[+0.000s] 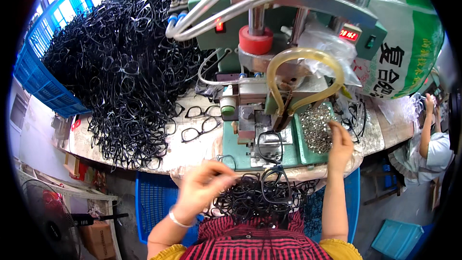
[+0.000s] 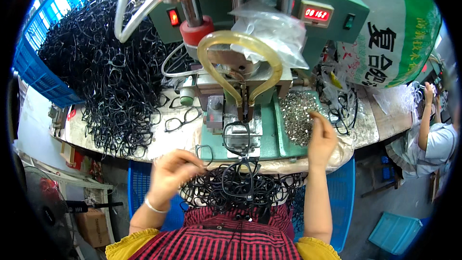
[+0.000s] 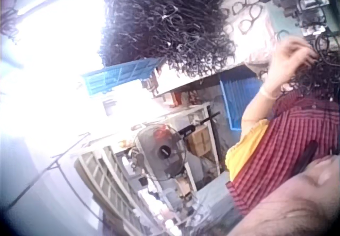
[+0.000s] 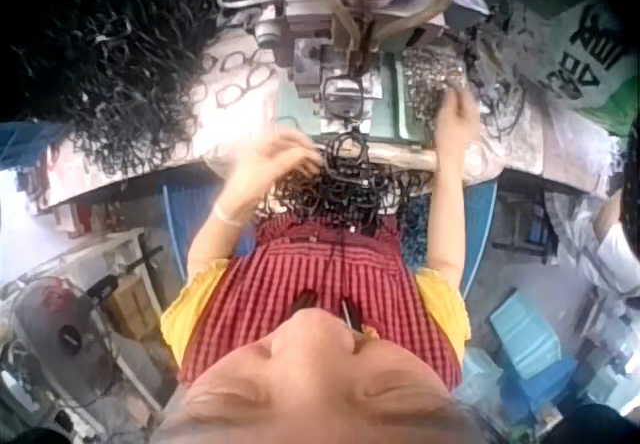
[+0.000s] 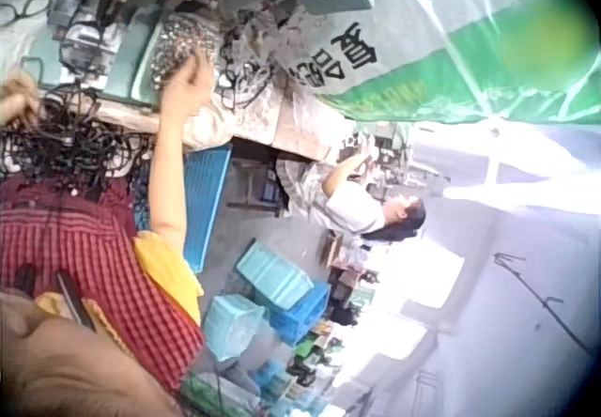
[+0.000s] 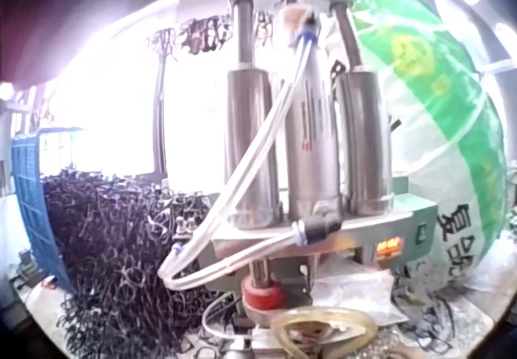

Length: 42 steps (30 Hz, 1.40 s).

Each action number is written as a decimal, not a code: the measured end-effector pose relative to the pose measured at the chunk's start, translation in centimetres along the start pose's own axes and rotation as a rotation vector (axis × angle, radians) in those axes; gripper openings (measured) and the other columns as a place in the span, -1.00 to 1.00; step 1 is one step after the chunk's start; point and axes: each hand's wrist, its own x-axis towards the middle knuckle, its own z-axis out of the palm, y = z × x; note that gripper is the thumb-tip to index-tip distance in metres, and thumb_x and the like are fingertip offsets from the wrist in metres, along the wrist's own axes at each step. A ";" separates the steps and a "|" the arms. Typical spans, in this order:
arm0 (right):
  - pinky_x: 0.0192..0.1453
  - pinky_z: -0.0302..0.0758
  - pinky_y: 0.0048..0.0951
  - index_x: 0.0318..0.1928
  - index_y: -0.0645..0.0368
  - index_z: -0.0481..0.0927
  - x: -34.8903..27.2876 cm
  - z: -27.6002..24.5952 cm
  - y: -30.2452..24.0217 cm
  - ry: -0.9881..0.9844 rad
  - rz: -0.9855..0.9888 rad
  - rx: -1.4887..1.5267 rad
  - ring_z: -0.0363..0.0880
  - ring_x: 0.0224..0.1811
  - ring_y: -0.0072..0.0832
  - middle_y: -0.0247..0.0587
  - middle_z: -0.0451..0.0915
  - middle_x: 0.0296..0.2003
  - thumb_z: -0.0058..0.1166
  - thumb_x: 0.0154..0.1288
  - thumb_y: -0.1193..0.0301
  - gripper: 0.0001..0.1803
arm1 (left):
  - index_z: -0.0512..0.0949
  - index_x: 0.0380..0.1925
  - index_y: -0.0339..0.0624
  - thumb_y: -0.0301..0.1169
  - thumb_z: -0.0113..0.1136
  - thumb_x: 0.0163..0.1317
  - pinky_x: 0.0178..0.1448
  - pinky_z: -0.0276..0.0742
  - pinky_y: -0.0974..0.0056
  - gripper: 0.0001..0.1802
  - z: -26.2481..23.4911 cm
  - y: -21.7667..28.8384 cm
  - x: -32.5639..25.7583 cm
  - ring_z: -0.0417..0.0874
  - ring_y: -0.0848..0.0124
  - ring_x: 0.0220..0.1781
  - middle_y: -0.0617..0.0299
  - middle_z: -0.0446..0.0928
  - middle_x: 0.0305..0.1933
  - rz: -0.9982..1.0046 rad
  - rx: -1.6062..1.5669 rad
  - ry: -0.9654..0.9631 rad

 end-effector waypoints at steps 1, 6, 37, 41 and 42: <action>0.17 0.56 -0.41 0.01 0.31 0.69 -0.4 -1.3 0.9 0.061 0.130 0.154 0.65 0.03 -0.46 -0.17 0.71 -0.05 0.02 0.48 0.51 -0.76 | 0.62 -0.28 -0.27 -0.54 0.28 0.25 -0.11 0.59 0.30 -0.94 -2.1 0.0 -0.3 0.67 0.37 -0.24 0.14 0.67 -0.22 0.115 0.228 0.208; 0.04 0.48 -0.60 -0.07 0.25 0.72 -0.2 2.2 1.6 0.131 0.155 0.151 0.60 -0.13 -0.63 -0.31 0.71 -0.16 0.19 0.36 0.53 -0.83 | 0.65 -0.36 -0.22 -0.59 0.34 0.03 -0.03 0.51 0.18 -0.86 -7.6 2.4 4.9 0.60 0.16 -0.15 0.17 0.62 -0.23 0.565 1.084 0.314; 0.14 0.41 -0.54 0.21 0.35 0.32 -2.8 7.9 -9.1 -0.300 0.127 0.451 0.60 -0.11 -0.58 -0.28 0.67 -0.31 0.24 0.19 0.62 -0.41 | 0.49 -0.42 -0.28 -0.33 0.00 0.54 -0.18 0.67 0.31 -0.67 -4.6 -5.4 8.3 0.70 0.37 -0.36 0.08 0.66 -0.37 0.473 0.075 0.652; 0.18 0.41 -0.50 0.25 0.36 0.29 -2.8 8.4 -10.0 -0.346 0.145 0.546 0.57 -0.06 -0.57 -0.27 0.65 -0.30 0.28 0.17 0.60 -0.35 | 0.42 -0.47 -0.27 -0.42 -0.07 0.50 -0.24 0.66 0.31 -0.70 -0.2 4.1 7.3 0.62 0.40 -0.48 0.04 0.62 -0.43 0.840 0.023 0.414; 0.19 0.40 -0.49 0.26 0.37 0.28 -2.8 8.4 -10.3 -0.344 0.146 0.541 0.57 -0.04 -0.57 -0.26 0.65 -0.29 0.28 0.18 0.60 -0.34 | 0.41 -0.48 -0.26 -0.44 -0.08 0.49 -0.24 0.63 0.31 -0.71 0.8 6.0 7.2 0.60 0.42 -0.48 0.01 0.63 -0.43 0.919 0.027 0.266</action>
